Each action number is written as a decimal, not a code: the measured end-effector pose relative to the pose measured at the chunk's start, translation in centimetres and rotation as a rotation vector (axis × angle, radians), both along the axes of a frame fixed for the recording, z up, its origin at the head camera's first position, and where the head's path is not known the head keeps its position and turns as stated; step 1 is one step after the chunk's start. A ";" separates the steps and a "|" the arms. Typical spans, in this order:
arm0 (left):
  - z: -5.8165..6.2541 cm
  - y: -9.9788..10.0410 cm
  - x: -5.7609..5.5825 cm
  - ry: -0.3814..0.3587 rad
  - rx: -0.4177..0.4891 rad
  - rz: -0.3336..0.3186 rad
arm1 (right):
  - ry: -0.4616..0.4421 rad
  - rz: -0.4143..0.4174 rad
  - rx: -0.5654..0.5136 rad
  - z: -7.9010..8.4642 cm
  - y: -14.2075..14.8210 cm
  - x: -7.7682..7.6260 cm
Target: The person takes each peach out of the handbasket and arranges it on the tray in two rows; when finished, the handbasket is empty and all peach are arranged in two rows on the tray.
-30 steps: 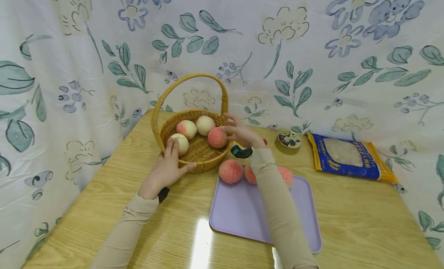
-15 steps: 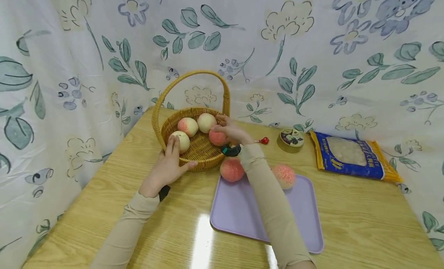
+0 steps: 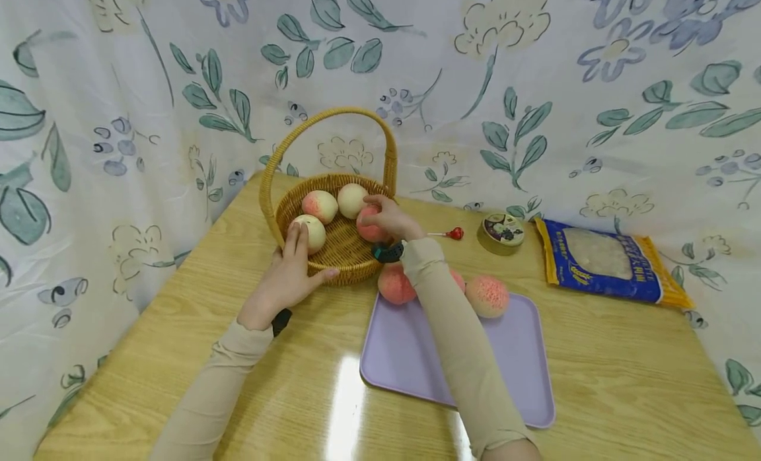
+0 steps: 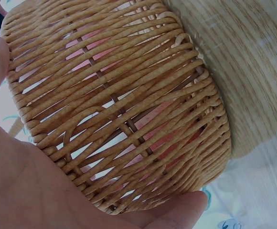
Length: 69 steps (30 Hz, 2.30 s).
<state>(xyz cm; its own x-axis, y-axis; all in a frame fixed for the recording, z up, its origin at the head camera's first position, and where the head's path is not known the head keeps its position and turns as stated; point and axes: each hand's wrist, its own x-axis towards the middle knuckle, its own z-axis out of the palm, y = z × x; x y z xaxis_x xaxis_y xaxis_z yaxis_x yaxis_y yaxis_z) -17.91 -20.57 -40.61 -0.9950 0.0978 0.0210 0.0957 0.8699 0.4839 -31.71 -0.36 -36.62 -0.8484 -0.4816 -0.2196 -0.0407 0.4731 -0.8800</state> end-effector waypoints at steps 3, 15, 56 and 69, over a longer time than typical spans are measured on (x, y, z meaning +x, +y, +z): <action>0.1 -0.2 -0.1 0.004 0.006 -0.007 | 0.020 -0.018 0.043 -0.1 -0.5 -0.1; 0.1 -0.2 -0.1 0.006 0.016 -0.005 | 0.001 0.021 0.143 -1.9 -1.8 -0.5; 0.6 -0.1 0.3 0.021 0.015 -0.017 | -0.089 -0.022 -0.226 -0.1 -0.3 1.1; 0.6 0.0 0.6 0.004 0.017 -0.007 | -0.125 -0.031 -0.350 1.7 3.7 1.9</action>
<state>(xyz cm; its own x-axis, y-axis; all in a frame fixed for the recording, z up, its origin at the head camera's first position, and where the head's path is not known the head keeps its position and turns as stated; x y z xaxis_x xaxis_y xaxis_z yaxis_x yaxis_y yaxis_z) -17.33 -20.61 -40.03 -0.9942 0.1038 0.0271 0.1035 0.8609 0.4981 -29.85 3.38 -34.96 -0.8407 -0.5206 -0.1492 0.0868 0.1424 -0.9860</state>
